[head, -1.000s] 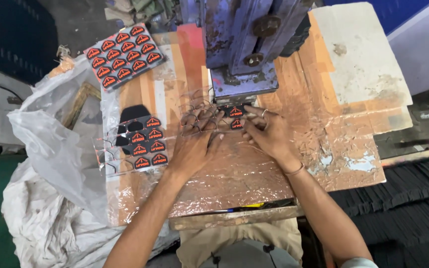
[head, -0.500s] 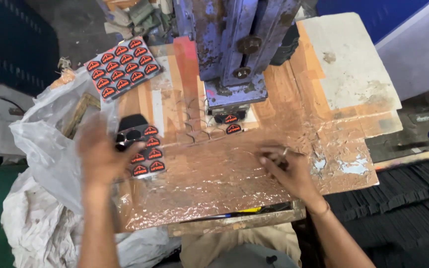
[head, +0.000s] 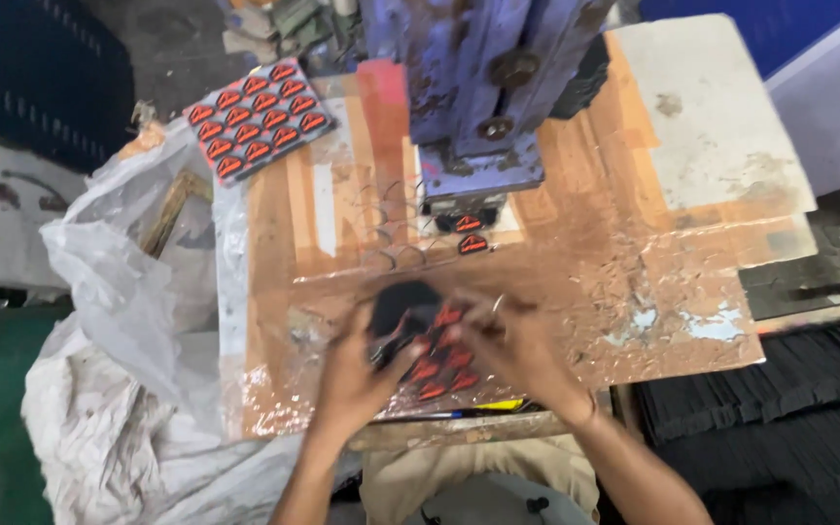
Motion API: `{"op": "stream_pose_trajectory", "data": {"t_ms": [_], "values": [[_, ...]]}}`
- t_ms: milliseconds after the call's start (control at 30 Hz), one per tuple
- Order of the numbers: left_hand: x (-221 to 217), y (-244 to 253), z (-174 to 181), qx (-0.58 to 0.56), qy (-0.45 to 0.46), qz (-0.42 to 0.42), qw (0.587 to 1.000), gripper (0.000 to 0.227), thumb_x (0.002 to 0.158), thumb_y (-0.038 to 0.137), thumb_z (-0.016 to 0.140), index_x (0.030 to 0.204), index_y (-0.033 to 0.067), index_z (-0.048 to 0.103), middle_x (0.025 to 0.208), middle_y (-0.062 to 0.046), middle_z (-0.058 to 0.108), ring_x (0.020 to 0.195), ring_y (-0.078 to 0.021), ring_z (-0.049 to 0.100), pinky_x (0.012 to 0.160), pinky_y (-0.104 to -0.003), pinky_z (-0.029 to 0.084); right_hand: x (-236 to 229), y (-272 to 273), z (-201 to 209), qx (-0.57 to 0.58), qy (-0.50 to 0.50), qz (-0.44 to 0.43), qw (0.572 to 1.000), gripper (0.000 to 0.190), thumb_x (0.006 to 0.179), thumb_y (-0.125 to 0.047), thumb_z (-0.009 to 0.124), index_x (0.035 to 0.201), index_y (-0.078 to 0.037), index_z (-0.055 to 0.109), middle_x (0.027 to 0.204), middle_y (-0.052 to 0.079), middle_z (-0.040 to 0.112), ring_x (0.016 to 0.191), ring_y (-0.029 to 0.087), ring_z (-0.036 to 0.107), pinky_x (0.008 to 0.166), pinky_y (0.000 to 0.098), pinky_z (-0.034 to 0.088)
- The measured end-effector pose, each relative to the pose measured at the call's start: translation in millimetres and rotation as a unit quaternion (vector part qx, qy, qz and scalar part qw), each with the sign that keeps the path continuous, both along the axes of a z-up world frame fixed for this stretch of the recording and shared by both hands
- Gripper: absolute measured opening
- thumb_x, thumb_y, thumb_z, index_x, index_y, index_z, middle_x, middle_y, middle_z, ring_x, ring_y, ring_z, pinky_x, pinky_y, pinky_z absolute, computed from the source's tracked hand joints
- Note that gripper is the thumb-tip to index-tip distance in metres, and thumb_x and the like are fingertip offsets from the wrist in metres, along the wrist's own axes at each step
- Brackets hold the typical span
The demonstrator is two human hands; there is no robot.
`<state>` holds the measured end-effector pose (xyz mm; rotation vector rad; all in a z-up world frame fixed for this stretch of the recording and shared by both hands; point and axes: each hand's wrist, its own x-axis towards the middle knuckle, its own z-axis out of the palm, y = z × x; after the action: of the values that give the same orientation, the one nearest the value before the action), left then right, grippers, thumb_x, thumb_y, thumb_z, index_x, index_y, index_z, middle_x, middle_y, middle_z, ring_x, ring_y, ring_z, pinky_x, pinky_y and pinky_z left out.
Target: The person applies a white substance from a small tube onto a surface, then places black hexagonal stickers with orange logos onto the treated area. They repeatedly pick up the stickers, align them, and press them down by hand.
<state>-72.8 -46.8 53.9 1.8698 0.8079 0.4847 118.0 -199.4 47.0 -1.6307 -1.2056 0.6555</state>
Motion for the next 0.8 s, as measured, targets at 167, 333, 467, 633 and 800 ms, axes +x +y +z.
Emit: {"op": "stream_pose_trajectory", "data": {"t_ms": [167,333,467,633,800], "values": [[40.3,23.1,29.3,0.147,0.090,0.057,0.983,0.075,0.085,0.028,0.079,0.149,0.0097,0.046,0.110,-0.019,0.070,0.097,-0.0340,0.065,0.091,-0.043,0.051,27.1,18.8,-3.8,-0.122,-0.200,-0.055,0.970,0.027,0.092,-0.011,0.071,0.119,-0.009,0.074,0.098,0.011,0.075,0.088,0.032,0.074,0.079,0.0434,0.058],[65.5,63.4,-30.5,0.103,0.002,-0.241,0.965,0.051,0.111,0.041,0.043,0.103,-0.0008,0.071,0.107,-0.016,0.067,0.107,-0.0336,0.061,0.102,-0.043,0.043,29.5,40.0,22.2,0.009,-0.252,0.045,0.967,0.020,0.092,-0.011,0.068,0.110,-0.004,0.073,0.107,0.013,0.072,0.093,0.035,0.068,0.082,0.0441,0.054],[68.8,59.7,-30.7,0.099,0.035,-0.273,0.956,0.062,0.110,0.045,0.037,0.092,-0.0028,0.072,0.099,-0.015,0.066,0.102,-0.0345,0.061,0.102,-0.043,0.041,2.0,-13.7,4.2,0.010,-0.413,0.084,0.907,0.016,0.086,-0.011,0.067,0.099,-0.006,0.074,0.100,0.013,0.070,0.093,0.035,0.066,0.083,0.0469,0.051],[69.0,56.6,-33.8,0.143,0.048,-0.259,0.954,0.066,0.109,0.048,0.039,0.077,-0.0004,0.072,0.098,-0.012,0.067,0.101,-0.0301,0.063,0.108,-0.045,0.040,-10.8,-72.4,25.0,-0.058,-0.111,0.290,0.949,0.012,0.086,-0.009,0.076,0.098,-0.007,0.079,0.089,0.007,0.075,0.086,0.026,0.070,0.083,0.0414,0.057],[63.7,6.6,-10.5,0.275,0.034,-0.227,0.934,0.042,0.099,0.042,0.056,0.098,0.0061,0.077,0.105,-0.014,0.066,0.104,-0.0340,0.059,0.098,-0.051,0.040,51.5,-114.2,5.7,-0.029,-0.058,-0.143,0.988,0.008,0.095,-0.003,0.068,0.099,-0.004,0.075,0.094,0.006,0.077,0.075,0.012,0.069,0.066,0.0285,0.055]]}}
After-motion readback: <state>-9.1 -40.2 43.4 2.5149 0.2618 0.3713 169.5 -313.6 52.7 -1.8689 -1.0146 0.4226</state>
